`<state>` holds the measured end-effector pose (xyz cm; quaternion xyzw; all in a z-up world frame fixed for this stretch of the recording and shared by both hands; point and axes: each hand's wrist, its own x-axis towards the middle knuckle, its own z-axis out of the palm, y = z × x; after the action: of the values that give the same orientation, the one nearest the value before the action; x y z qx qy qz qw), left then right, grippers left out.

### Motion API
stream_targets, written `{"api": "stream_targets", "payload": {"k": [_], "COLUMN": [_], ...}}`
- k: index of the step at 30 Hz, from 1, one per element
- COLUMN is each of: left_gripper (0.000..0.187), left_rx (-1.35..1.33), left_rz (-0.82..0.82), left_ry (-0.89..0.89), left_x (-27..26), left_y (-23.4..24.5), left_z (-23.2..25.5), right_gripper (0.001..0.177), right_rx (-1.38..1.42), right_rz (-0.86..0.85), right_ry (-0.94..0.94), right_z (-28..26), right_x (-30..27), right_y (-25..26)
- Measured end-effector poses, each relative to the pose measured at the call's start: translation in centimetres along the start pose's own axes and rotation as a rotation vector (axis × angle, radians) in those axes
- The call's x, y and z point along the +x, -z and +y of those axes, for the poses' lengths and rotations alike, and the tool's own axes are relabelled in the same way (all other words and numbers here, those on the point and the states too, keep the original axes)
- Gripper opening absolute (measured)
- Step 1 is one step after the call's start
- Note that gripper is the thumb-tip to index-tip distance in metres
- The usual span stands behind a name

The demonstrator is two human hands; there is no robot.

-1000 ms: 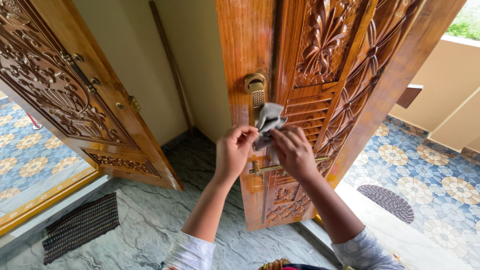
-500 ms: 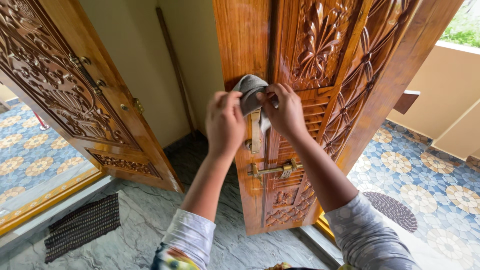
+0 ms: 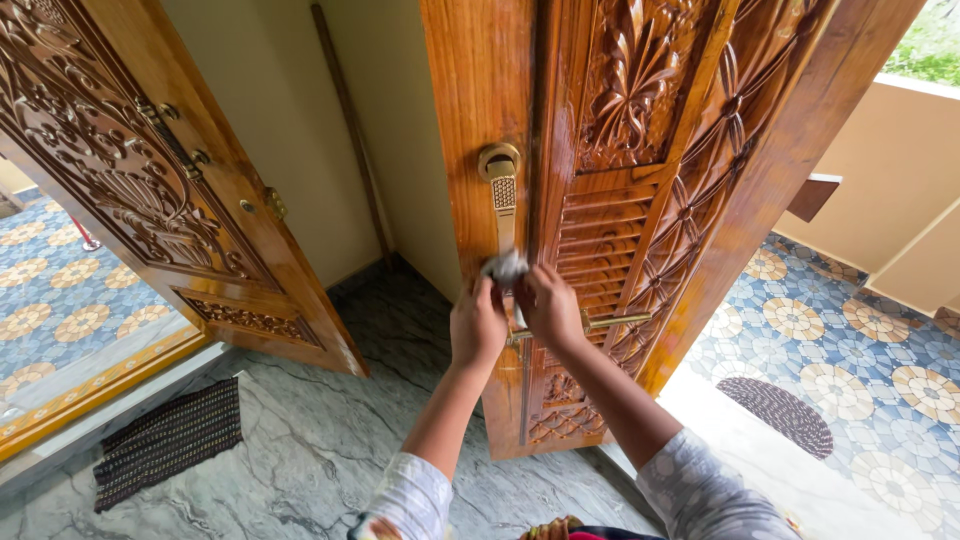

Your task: The person wipes the surface of a wooden door with a gray cloth. They clean the carved details, the door handle, and the latch area using both hands to maneuver the cloth.

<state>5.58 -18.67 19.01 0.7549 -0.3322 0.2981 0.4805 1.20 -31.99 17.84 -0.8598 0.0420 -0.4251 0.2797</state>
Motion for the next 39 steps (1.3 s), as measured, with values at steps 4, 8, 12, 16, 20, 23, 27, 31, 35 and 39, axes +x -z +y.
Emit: {"api": "stream_targets", "payload": {"k": [4,8,12,16,20,23,27,31,35,39], "left_gripper": [0.008,0.009,0.034,0.017,0.008,0.009,0.012,0.01,0.011,0.027], "left_rx": [-0.006,-0.102,0.03,-0.239,-0.155,-0.12,-0.111,-0.118,-0.261,-0.191], "left_rz": [-0.036,0.092,0.033,0.093,0.065,0.048,0.043,-0.053,0.06,-0.014], "left_ry": [0.023,-0.081,0.13,0.016,0.039,0.037,-0.002,0.045,-0.142,0.107], "left_x": [-0.1,5.5,10.7,10.3,6.7,3.1,-1.2,0.2,6.1,11.2], "left_y": [-0.3,-0.2,1.0,1.1,-0.4,-1.3,-2.0,-1.5,0.0,1.5], "left_z": [-0.9,1.4,3.6,3.4,1.8,-0.1,-2.2,-2.2,0.7,3.2], "right_gripper": [0.024,0.025,0.021,0.025,0.024,0.023,0.018,0.022,0.021,0.025], "right_rx": [0.135,0.117,0.255,0.451,0.375,0.329,0.289,0.263,0.345,0.203], "right_rz": [-0.025,0.081,0.18,0.045,-0.059,-0.117,-0.108,0.001,0.129,0.235], "right_ry": [0.047,0.132,0.122,-0.139,-0.244,-0.251,-0.129,0.011,0.1,0.111], "right_z": [1.1,-0.9,-3.6,-4.3,-2.1,0.6,2.6,1.9,-1.0,-3.8], "right_x": [0.0,5.8,11.6,11.6,9.0,5.6,0.8,1.1,7.5,11.8], "right_y": [-0.4,1.4,3.4,4.3,3.2,1.1,-1.2,-1.4,0.8,3.2]}}
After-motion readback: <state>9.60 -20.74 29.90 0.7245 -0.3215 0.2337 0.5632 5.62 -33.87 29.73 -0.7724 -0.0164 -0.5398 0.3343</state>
